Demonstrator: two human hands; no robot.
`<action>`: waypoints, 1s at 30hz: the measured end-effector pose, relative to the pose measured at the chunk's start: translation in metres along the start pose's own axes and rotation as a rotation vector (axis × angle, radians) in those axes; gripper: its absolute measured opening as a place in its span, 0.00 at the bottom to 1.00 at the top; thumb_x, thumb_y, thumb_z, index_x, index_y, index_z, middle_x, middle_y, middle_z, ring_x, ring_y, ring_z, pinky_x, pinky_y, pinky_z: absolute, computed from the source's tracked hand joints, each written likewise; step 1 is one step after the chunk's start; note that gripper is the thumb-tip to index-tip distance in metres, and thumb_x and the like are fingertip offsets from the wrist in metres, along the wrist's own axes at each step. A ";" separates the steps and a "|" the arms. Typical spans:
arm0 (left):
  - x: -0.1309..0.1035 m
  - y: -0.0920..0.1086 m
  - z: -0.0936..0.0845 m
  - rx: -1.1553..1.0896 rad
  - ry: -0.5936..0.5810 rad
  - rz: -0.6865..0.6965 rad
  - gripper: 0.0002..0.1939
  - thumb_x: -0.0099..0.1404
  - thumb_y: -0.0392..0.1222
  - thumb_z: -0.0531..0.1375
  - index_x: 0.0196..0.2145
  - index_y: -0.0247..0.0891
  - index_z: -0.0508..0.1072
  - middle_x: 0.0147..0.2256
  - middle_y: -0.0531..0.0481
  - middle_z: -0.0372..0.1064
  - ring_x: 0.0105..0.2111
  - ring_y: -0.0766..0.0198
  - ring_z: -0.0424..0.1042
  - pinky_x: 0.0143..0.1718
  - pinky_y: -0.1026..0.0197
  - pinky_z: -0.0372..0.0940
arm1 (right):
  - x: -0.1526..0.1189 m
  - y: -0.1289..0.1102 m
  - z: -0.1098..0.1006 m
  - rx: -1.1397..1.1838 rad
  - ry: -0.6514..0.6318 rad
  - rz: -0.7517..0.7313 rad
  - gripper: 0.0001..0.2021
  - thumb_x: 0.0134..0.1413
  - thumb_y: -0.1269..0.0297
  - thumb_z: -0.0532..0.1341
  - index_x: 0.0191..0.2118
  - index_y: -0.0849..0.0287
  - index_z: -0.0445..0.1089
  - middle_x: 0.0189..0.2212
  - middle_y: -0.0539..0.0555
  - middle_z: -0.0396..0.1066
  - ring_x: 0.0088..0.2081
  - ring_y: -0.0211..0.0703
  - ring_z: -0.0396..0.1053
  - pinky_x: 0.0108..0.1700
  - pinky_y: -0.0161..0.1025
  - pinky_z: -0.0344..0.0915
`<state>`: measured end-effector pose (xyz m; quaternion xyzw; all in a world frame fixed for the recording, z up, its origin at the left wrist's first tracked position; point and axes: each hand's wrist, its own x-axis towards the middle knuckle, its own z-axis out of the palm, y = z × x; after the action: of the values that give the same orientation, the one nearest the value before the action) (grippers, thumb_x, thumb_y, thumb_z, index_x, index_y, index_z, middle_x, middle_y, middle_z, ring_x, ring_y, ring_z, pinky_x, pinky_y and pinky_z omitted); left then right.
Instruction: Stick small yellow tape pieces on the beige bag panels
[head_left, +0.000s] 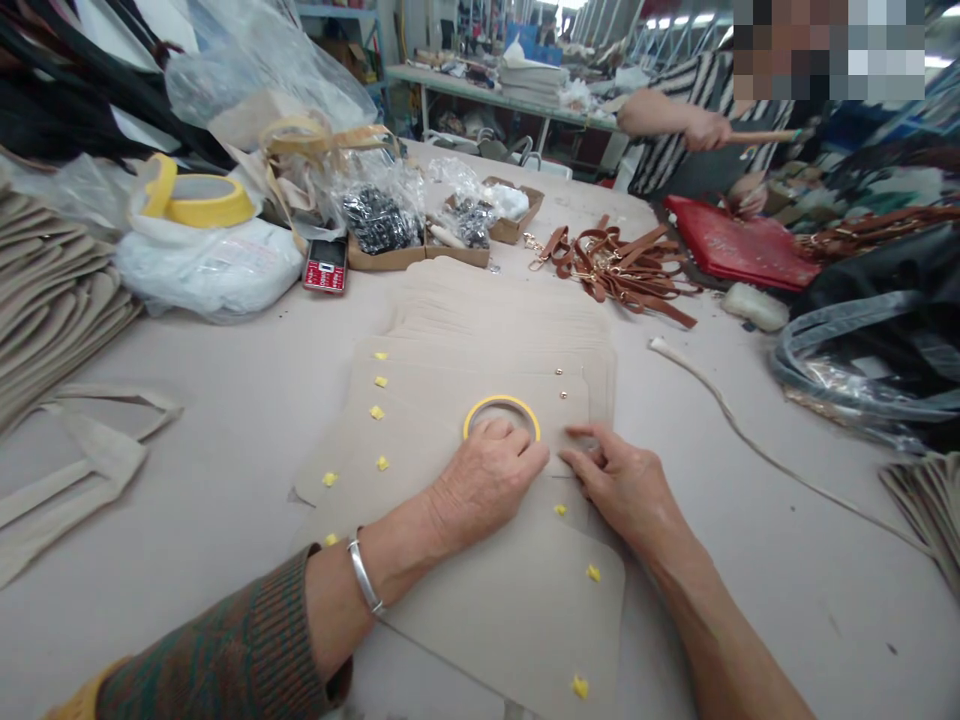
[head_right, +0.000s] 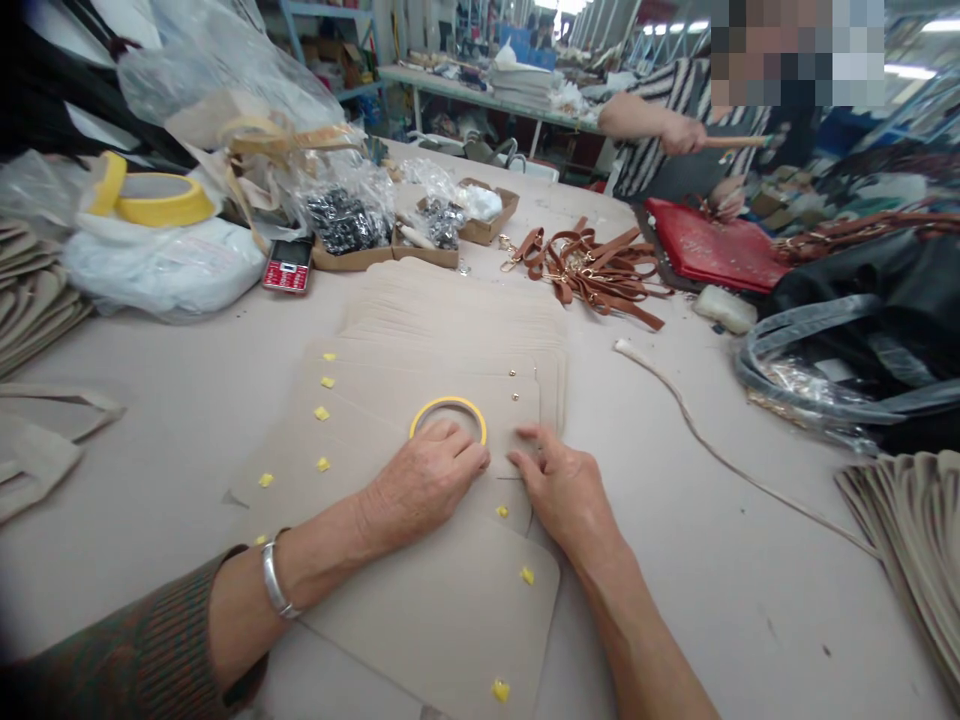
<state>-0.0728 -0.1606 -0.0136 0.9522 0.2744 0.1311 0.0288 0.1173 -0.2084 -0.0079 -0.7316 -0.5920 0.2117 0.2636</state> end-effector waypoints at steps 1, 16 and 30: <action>0.000 0.000 -0.001 -0.003 -0.002 0.004 0.06 0.69 0.36 0.50 0.35 0.38 0.66 0.33 0.48 0.63 0.34 0.56 0.60 0.37 0.54 0.58 | -0.001 0.003 -0.001 0.047 0.004 0.045 0.15 0.51 0.55 0.61 0.43 0.57 0.71 0.15 0.45 0.68 0.17 0.38 0.65 0.23 0.34 0.60; -0.001 0.000 -0.004 -0.062 0.002 0.045 0.07 0.69 0.37 0.50 0.35 0.37 0.66 0.33 0.47 0.64 0.36 0.56 0.61 0.39 0.54 0.59 | -0.009 -0.007 0.011 -0.219 0.087 -0.073 0.11 0.57 0.60 0.57 0.30 0.57 0.75 0.28 0.52 0.77 0.30 0.43 0.72 0.34 0.38 0.62; -0.012 0.009 -0.022 -0.446 0.235 0.050 0.20 0.71 0.36 0.51 0.59 0.38 0.56 0.49 0.45 0.71 0.48 0.63 0.71 0.48 0.60 0.68 | -0.029 -0.010 -0.017 0.236 0.012 -0.247 0.11 0.57 0.62 0.57 0.41 0.57 0.75 0.36 0.54 0.77 0.36 0.42 0.73 0.40 0.38 0.68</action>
<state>-0.0836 -0.1747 0.0063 0.9069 0.2166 0.2990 0.2030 0.1138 -0.2378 0.0116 -0.6184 -0.6468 0.2414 0.3754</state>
